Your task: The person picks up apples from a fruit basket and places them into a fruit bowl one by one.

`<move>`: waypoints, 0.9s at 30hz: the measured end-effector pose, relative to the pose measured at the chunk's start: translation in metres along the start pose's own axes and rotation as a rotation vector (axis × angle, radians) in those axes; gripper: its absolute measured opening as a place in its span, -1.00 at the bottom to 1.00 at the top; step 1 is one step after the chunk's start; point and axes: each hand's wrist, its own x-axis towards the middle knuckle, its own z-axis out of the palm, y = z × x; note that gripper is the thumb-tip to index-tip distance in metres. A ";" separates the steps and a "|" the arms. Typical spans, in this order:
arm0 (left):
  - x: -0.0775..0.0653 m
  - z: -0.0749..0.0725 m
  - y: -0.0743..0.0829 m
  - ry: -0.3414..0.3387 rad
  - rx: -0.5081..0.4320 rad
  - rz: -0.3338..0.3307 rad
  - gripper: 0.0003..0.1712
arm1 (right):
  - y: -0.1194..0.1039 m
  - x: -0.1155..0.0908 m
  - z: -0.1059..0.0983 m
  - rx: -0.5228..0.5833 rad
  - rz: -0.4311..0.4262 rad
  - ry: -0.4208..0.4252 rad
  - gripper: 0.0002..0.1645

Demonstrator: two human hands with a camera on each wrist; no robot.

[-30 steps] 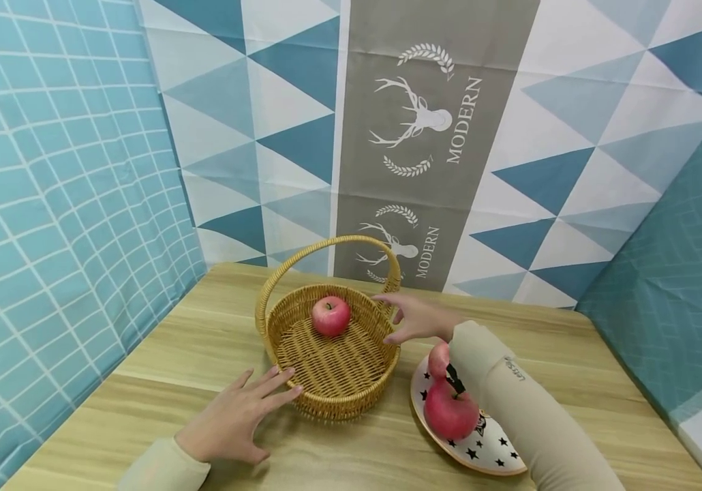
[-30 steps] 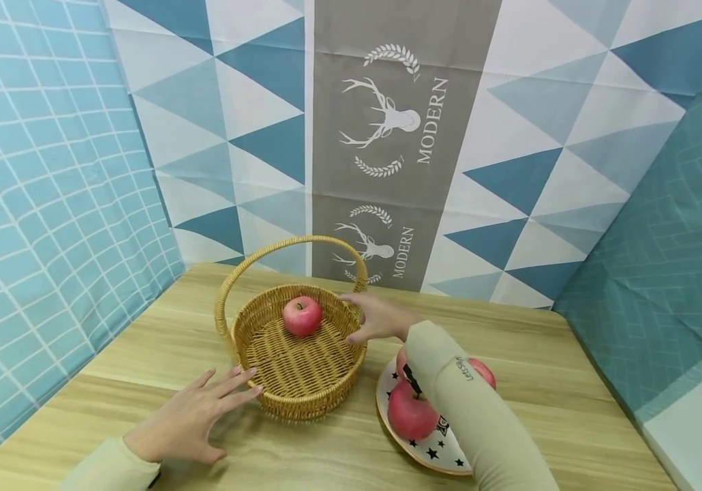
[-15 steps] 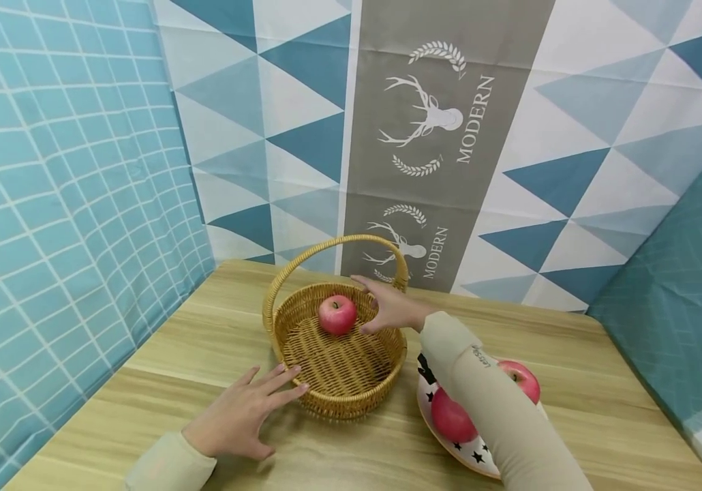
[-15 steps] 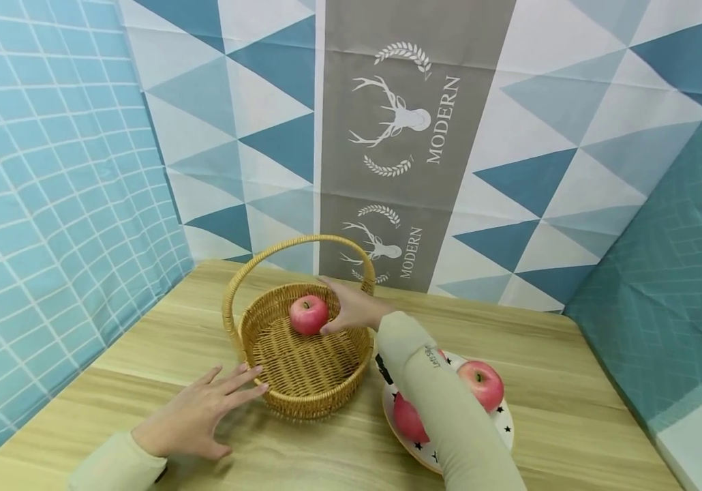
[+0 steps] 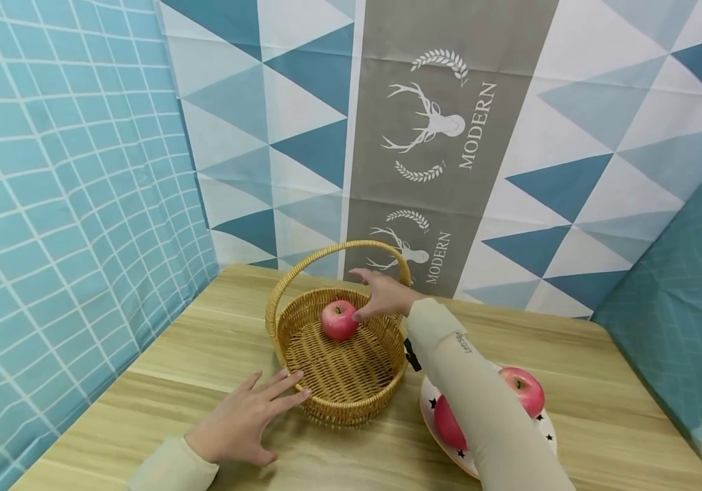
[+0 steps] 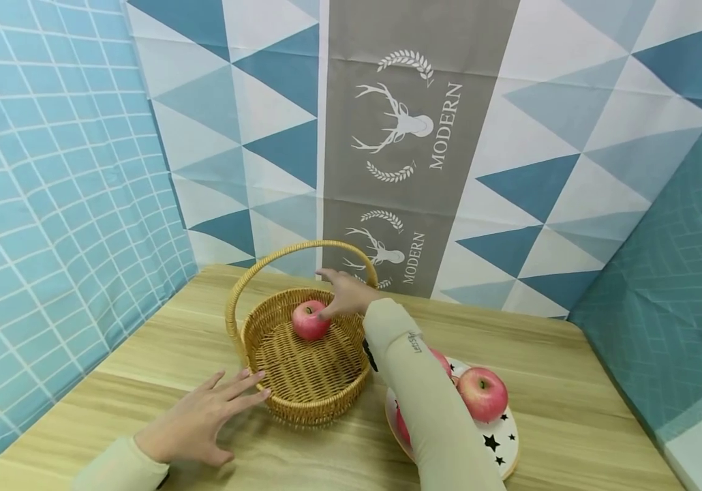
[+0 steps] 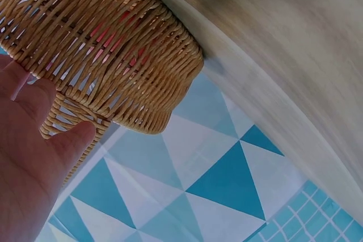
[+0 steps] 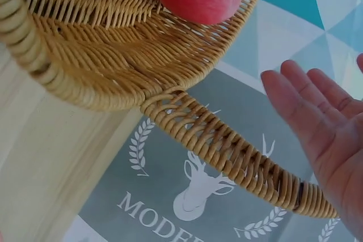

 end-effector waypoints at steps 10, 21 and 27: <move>-0.002 -0.001 0.001 0.003 -0.009 -0.017 0.13 | -0.001 0.010 0.007 0.071 0.085 -0.038 0.05; 0.001 -0.002 0.003 -0.008 0.007 -0.014 0.11 | 0.008 0.021 0.017 0.206 0.058 -0.091 0.14; 0.001 -0.001 0.001 0.010 0.013 0.003 0.11 | 0.007 0.028 0.026 0.265 0.118 -0.149 0.15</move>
